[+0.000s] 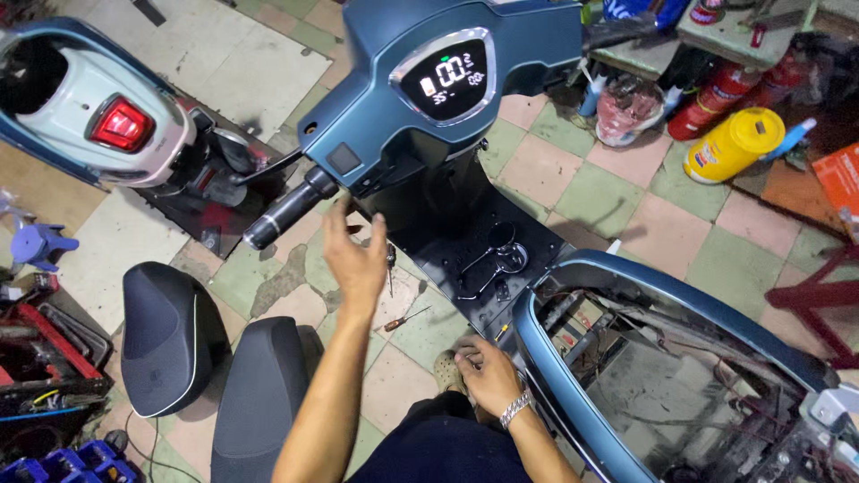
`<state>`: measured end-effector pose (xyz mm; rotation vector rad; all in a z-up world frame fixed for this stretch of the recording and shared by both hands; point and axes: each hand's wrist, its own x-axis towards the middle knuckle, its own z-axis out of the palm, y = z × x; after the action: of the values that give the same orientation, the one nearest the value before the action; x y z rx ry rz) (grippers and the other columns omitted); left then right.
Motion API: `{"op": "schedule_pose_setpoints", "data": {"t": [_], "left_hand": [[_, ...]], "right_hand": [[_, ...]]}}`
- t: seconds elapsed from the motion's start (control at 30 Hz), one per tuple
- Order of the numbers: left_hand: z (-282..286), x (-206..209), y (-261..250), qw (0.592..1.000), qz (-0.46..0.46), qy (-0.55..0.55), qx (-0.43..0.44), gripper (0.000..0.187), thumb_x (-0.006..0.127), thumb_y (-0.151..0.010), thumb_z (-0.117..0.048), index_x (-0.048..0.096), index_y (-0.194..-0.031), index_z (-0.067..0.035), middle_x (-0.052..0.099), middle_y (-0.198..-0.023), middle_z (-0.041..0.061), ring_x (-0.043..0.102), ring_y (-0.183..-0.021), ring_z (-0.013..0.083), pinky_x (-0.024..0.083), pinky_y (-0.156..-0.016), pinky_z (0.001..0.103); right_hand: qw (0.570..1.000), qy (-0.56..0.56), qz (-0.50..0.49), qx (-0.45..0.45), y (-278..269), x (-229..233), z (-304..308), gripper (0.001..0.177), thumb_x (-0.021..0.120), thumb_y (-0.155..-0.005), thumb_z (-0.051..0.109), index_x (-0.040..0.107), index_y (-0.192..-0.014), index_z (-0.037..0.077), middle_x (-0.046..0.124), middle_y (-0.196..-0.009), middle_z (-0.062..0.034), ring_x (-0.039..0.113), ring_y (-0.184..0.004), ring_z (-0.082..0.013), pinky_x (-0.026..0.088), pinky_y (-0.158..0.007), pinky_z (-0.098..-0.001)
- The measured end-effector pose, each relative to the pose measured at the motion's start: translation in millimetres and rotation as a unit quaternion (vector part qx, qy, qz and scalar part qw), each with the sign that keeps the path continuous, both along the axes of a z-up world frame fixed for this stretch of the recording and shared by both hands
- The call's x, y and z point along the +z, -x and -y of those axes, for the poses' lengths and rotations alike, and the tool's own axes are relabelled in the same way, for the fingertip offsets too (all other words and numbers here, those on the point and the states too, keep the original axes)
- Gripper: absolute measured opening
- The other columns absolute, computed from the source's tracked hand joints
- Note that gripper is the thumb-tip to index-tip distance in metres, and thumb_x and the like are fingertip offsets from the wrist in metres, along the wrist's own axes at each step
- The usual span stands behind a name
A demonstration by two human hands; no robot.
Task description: The person uses a multimeter to check electrical connections inside a blue scooter, retrieves a wiring harness from a box on a shelf, and connects it to the vehicle's electrical system.
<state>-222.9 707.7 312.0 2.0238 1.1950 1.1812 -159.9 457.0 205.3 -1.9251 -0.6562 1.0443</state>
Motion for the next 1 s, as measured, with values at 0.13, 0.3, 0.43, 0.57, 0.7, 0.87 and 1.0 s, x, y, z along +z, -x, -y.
{"op": "schedule_pose_setpoints", "data": {"t": [0.13,0.3,0.43,0.57,0.7,0.87,1.0], "left_hand": [[20.5,-21.7,-19.1,0.997,0.009,-0.073,0.009,0.075,0.078,-0.092,-0.015,0.04,-0.152,0.008,0.044,-0.152,0.031,0.044,-0.142,0.0466,0.035,-0.119,0.048],[35.8,-29.3,-39.7,0.998,0.058,-0.02,0.002,0.079,0.072,-0.091,-0.011,0.031,-0.156,0.007,0.027,-0.162,0.033,0.033,-0.15,0.0483,0.03,-0.122,0.047],[31.2,-20.1,-33.5,0.991,0.116,0.062,0.013,0.073,0.07,-0.084,-0.009,0.039,-0.149,0.002,0.043,-0.15,0.025,0.049,-0.138,0.0382,0.042,-0.113,0.042],[16.8,-16.7,-21.8,0.988,0.12,0.101,0.01,0.061,0.071,-0.088,-0.009,0.048,-0.144,-0.001,0.055,-0.142,0.019,0.06,-0.125,0.0299,0.052,-0.101,0.038],[36.0,-34.5,-9.3,0.98,0.15,0.122,-0.04,0.059,0.07,-0.091,-0.008,0.046,-0.145,-0.002,0.063,-0.131,0.013,0.064,-0.114,0.0222,0.052,-0.098,0.034],[108.0,-85.8,-21.9,0.943,0.047,0.26,-0.202,0.032,0.068,-0.094,-0.009,0.063,-0.125,-0.002,0.073,-0.103,0.007,0.069,-0.092,0.0134,0.055,-0.082,0.029],[163.3,-117.9,-44.7,0.857,-0.064,0.361,-0.362,0.018,0.067,-0.093,-0.01,0.071,-0.109,-0.003,0.076,-0.088,0.004,0.07,-0.078,0.0107,0.056,-0.074,0.026]], "right_hand": [[0.999,0.014,0.016,0.024,2.8,1.3,-7.9,0.028,0.072,-0.086,0.016,0.072,-0.111,0.006,0.08,-0.095,-0.0081,0.078,-0.084,-0.0191,0.061,-0.076,-0.0315],[0.999,0.029,0.011,0.037,1.1,4.8,-8.0,0.03,0.072,-0.086,0.017,0.07,-0.114,0.007,0.08,-0.095,-0.0084,0.078,-0.083,-0.0197,0.061,-0.076,-0.032],[0.999,0.02,0.01,0.031,-1.6,4.1,-12.4,0.028,0.072,-0.085,0.016,0.072,-0.112,0.005,0.08,-0.095,-0.0086,0.078,-0.084,-0.0193,0.061,-0.077,-0.0318],[0.997,0.039,0.0,0.061,-5.0,2.1,-19.6,0.03,0.072,-0.086,0.016,0.071,-0.114,0.006,0.08,-0.096,-0.0084,0.078,-0.084,-0.0203,0.061,-0.076,-0.0327],[0.998,0.013,0.004,0.06,-5.4,-0.8,-24.1,0.033,0.072,-0.086,0.017,0.07,-0.117,0.007,0.078,-0.1,-0.0094,0.077,-0.088,-0.021,0.06,-0.078,-0.0341],[0.999,0.022,0.03,-0.019,-16.4,-11.7,5.6,0.036,0.074,-0.086,0.022,0.068,-0.116,0.005,0.075,-0.103,-0.0138,0.075,-0.096,-0.0267,0.058,-0.083,-0.0376],[0.991,0.031,0.038,-0.124,-20.7,-23.1,63.7,0.033,0.071,-0.085,0.021,0.07,-0.114,0.004,0.075,-0.107,-0.0158,0.073,-0.1,-0.0311,0.057,-0.086,-0.0393]]}}
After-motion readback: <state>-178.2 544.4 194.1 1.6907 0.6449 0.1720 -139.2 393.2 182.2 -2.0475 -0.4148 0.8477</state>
